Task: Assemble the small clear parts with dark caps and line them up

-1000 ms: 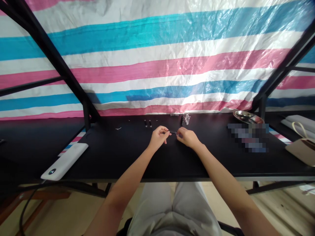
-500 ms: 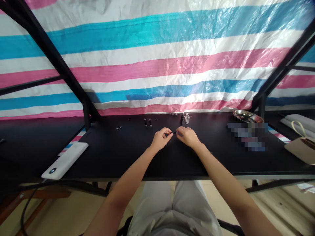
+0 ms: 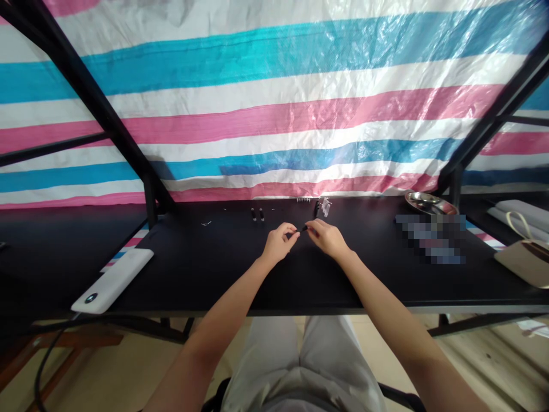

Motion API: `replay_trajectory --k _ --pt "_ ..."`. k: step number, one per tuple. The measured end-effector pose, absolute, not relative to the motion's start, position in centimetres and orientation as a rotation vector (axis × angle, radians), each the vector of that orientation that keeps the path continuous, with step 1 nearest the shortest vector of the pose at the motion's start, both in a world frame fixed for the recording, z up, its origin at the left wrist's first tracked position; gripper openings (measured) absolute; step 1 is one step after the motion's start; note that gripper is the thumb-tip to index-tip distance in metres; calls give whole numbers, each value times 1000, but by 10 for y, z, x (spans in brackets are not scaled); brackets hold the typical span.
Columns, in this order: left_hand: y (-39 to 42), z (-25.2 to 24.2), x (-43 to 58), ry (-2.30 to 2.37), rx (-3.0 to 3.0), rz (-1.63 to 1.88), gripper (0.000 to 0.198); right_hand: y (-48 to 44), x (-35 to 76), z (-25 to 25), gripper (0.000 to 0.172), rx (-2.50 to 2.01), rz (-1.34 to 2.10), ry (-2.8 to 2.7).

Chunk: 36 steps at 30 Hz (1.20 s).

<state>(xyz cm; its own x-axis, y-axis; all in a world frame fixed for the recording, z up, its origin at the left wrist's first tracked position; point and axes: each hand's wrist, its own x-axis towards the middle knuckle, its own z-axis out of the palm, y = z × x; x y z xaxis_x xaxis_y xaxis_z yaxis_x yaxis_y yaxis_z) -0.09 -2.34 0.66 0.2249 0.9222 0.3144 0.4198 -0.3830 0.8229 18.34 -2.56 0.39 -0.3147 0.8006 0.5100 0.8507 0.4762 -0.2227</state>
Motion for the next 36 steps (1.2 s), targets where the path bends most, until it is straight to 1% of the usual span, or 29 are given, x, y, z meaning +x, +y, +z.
replay_trajectory --k 9,16,21,24,31,36 --pt "-22 6 -2 1277 1907 1147 18 -28 179 7 31 -1386 -43 -2158" --pt "-19 2 -1 1161 1771 1200 24 -33 173 7 32 -1267 32 -2161" --pt "-19 6 -1 1059 1667 1185 30 -35 166 3 37 -1153 101 -2164" --pt "-20 8 -1 1048 1666 1158 29 -35 165 1 43 -1113 132 -2143" --pt "-9 6 -10 1244 1727 1060 19 -29 174 -3 45 -1158 201 -2103" --pt "8 12 -24 1591 1809 963 14 -25 184 -2 42 -1211 220 -2039"
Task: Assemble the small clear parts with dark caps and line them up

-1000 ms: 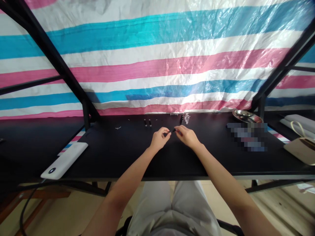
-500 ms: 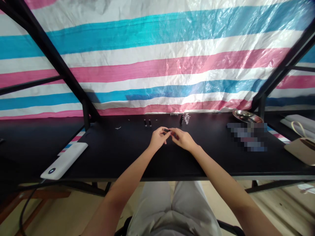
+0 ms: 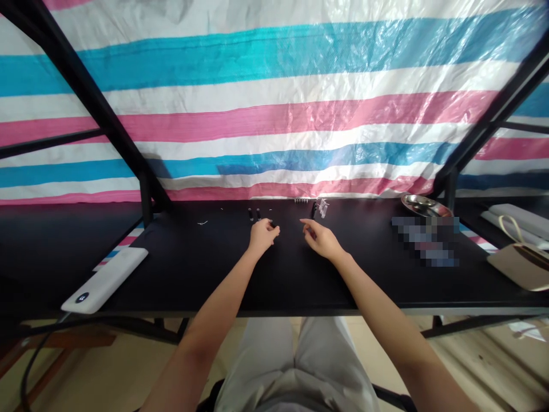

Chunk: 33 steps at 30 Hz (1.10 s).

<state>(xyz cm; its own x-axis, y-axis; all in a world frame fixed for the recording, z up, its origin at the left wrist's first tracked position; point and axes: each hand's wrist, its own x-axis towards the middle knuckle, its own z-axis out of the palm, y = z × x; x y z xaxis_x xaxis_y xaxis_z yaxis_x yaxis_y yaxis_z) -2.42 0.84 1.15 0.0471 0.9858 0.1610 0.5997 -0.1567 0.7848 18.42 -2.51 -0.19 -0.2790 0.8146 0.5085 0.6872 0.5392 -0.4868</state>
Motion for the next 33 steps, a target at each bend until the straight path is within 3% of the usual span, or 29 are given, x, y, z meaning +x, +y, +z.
replay_trajectory --k 10,33 --pt "47 14 -23 2085 1947 627 13 -20 188 -5 36 -1248 230 -2003" --pt "57 12 -14 2234 1864 535 24 -17 192 -7 23 -1274 225 -2025"
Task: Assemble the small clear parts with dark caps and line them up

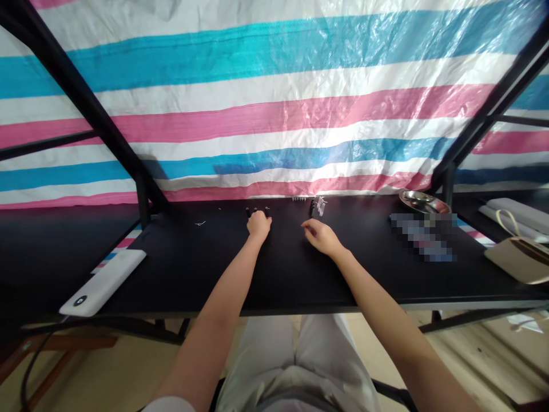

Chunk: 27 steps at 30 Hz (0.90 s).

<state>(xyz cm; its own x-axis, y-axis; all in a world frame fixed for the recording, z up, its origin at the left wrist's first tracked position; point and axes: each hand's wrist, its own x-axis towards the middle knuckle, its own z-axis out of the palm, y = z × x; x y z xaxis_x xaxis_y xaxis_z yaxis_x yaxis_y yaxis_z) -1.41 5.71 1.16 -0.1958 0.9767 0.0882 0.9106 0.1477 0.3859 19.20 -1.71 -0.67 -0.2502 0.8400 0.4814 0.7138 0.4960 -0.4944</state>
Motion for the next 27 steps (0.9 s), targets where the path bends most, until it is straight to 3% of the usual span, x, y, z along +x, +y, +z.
replay_trajectory --k 8,13,16,22,27 --pt "40 11 -17 2174 2069 442 22 -10 200 -9 20 -1600 137 -1845" --pt "24 11 6 1657 2468 434 21 6 219 -17 15 -1948 69 -1594" --pt "22 13 29 1429 2583 427 30 16 226 -22 18 -2012 82 -1591" --pt "33 19 68 1539 2582 321 59 36 226 -24 26 -2089 78 -1550" --pt "47 19 81 1493 2612 224 59 48 224 -26 25 -2096 63 -1504"
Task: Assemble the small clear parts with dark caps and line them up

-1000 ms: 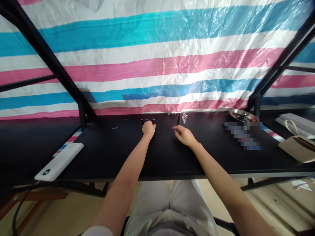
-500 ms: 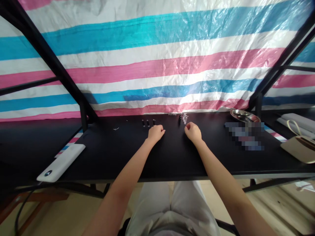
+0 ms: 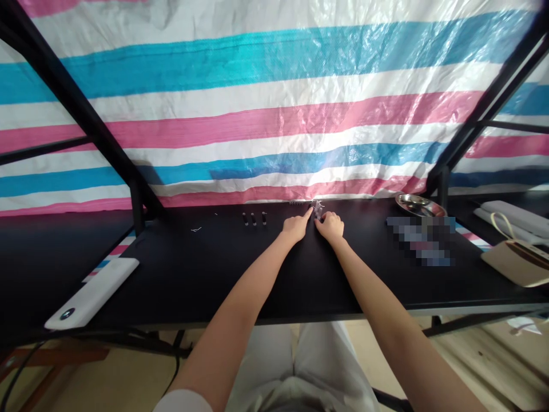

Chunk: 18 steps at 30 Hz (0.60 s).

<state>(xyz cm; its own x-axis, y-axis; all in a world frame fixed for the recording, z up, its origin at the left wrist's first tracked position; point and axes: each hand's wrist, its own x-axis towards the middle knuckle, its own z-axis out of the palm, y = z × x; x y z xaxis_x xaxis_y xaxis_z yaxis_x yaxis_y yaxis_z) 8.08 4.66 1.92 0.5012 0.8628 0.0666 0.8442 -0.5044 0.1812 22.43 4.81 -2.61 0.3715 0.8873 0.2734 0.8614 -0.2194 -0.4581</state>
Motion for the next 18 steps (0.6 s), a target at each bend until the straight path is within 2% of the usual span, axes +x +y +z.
replay_trajectory --k 7,12,18 --pt "49 8 84 1633 2561 419 28 52 225 -31 23 -2071 56 -1491" --pt "38 6 75 1685 2515 526 24 54 226 -31 23 -2068 71 -1495" --pt "19 19 48 1639 2206 871 19 54 227 -32 24 -2071 55 -1510"
